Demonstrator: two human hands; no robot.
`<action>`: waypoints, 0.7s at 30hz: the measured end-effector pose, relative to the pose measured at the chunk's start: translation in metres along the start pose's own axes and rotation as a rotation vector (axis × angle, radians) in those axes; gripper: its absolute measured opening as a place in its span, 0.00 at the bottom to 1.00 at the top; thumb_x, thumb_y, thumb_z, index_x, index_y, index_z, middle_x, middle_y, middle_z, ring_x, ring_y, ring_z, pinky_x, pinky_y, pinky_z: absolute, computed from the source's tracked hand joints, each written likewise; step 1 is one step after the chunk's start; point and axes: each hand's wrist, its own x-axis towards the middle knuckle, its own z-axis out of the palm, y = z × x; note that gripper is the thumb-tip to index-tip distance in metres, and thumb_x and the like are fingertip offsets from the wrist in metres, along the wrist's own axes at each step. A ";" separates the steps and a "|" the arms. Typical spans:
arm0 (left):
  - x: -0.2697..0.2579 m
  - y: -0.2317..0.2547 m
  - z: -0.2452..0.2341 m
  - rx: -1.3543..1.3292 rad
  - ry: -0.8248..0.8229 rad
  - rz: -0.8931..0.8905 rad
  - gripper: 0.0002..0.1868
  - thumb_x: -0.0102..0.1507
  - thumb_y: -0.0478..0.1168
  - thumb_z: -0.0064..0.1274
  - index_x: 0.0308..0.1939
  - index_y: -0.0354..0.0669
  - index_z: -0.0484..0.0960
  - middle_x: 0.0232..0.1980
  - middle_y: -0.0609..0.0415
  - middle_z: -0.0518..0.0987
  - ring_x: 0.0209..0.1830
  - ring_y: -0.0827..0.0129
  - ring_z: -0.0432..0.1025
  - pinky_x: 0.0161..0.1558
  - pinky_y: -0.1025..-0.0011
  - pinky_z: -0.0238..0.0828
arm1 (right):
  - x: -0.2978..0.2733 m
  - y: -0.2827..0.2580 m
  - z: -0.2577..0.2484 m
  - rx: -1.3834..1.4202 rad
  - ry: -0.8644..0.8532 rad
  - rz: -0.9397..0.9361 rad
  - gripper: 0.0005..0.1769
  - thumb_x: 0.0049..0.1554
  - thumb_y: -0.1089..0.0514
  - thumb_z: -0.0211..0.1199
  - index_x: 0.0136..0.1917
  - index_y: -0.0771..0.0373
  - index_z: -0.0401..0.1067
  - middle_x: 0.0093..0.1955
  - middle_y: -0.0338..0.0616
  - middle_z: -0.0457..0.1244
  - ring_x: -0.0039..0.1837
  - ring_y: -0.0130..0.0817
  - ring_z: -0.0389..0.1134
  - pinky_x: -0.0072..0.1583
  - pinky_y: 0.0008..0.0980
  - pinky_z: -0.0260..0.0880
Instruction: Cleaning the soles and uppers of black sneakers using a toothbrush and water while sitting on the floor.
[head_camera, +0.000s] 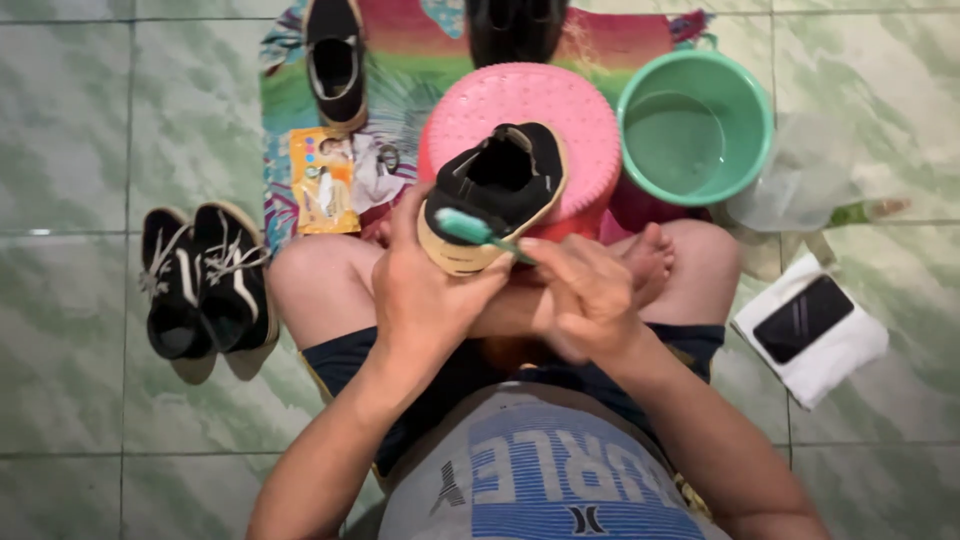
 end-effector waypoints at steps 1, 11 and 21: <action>-0.001 0.003 0.002 -0.015 0.060 0.074 0.50 0.38 0.52 0.76 0.64 0.60 0.71 0.49 0.40 0.84 0.56 0.42 0.77 0.59 0.50 0.72 | 0.002 -0.002 0.000 0.003 0.016 -0.012 0.16 0.60 0.73 0.56 0.58 0.69 0.79 0.34 0.49 0.64 0.33 0.47 0.65 0.41 0.42 0.71; -0.011 0.009 -0.004 0.154 -0.019 0.248 0.46 0.48 0.50 0.70 0.67 0.49 0.66 0.51 0.51 0.84 0.45 0.51 0.80 0.43 0.61 0.73 | -0.006 0.006 -0.020 -0.053 -0.221 0.039 0.26 0.58 0.73 0.52 0.67 0.59 0.72 0.47 0.46 0.65 0.44 0.38 0.64 0.49 0.36 0.60; -0.011 0.017 -0.002 0.124 0.046 0.188 0.46 0.45 0.53 0.71 0.65 0.52 0.69 0.52 0.52 0.86 0.50 0.58 0.81 0.49 0.64 0.74 | -0.018 0.024 -0.020 -0.038 -0.205 0.031 0.22 0.61 0.70 0.52 0.68 0.62 0.70 0.46 0.42 0.66 0.43 0.36 0.63 0.49 0.38 0.58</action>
